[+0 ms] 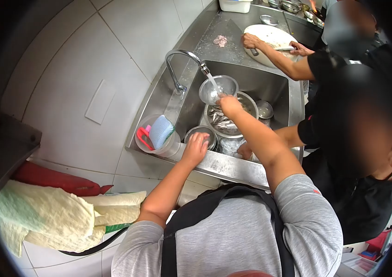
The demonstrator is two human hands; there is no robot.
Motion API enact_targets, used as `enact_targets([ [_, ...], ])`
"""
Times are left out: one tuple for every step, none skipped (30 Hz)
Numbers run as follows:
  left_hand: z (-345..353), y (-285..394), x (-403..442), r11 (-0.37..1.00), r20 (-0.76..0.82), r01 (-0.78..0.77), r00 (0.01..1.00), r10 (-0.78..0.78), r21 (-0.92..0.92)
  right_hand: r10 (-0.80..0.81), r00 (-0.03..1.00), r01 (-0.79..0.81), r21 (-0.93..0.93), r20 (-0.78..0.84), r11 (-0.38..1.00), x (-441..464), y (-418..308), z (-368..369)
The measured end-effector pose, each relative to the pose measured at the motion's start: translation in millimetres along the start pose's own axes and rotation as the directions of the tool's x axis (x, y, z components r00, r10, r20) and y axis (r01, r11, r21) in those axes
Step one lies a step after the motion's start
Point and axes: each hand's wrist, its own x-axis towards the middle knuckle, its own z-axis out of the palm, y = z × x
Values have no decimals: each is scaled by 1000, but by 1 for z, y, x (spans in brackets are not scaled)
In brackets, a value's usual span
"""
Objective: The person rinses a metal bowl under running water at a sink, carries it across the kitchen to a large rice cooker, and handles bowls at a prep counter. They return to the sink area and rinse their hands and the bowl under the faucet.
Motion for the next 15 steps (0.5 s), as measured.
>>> enact_targets([
  [-2,0,-7,999,17,-34,999,34,33,-22,1000,22,20,-12,1000,-5,4,2],
  [-3,-3,-14,995,2,-64,998,64,70,-6,1000,7,52,-29,999,-9,6,6],
  [-1,-6,-20,990,-12,-92,996,94,107,10,999,-7,84,-44,996,-12,6,9],
  [0,-8,-27,982,-26,-119,992,124,144,27,998,-20,114,-59,993,-14,7,12],
  [1,-11,-34,983,-43,-119,991,126,143,38,998,-33,100,-45,994,-15,9,14],
  [1,-11,-39,983,-60,-120,990,129,141,36,998,-31,97,-44,995,-17,8,12],
  [2,-12,-43,983,-77,-119,988,130,139,33,999,-29,95,-42,995,-19,8,10],
  [3,-12,-45,983,-90,-114,988,127,145,29,999,-26,94,-38,995,-21,7,8],
  [3,-11,-47,983,-102,-108,987,124,152,36,999,-33,82,-35,996,-22,6,7],
  [3,-10,-49,982,-112,-102,986,121,158,34,998,-30,75,-59,997,-24,5,6],
  [3,-10,-50,983,-122,-91,986,110,158,32,996,-26,68,-83,997,-28,4,5],
  [4,-10,-50,984,-134,-79,986,101,157,28,994,-22,60,-108,998,-31,3,2],
  [4,-10,-48,985,-148,-69,985,93,156,27,994,-19,70,-105,997,-32,4,3],
  [5,-10,-48,981,-142,-64,986,91,181,26,994,-18,79,-104,997,-32,6,6],
  [6,-10,-50,977,-135,-59,987,88,205,26,994,-17,88,-102,996,-33,6,3],
])
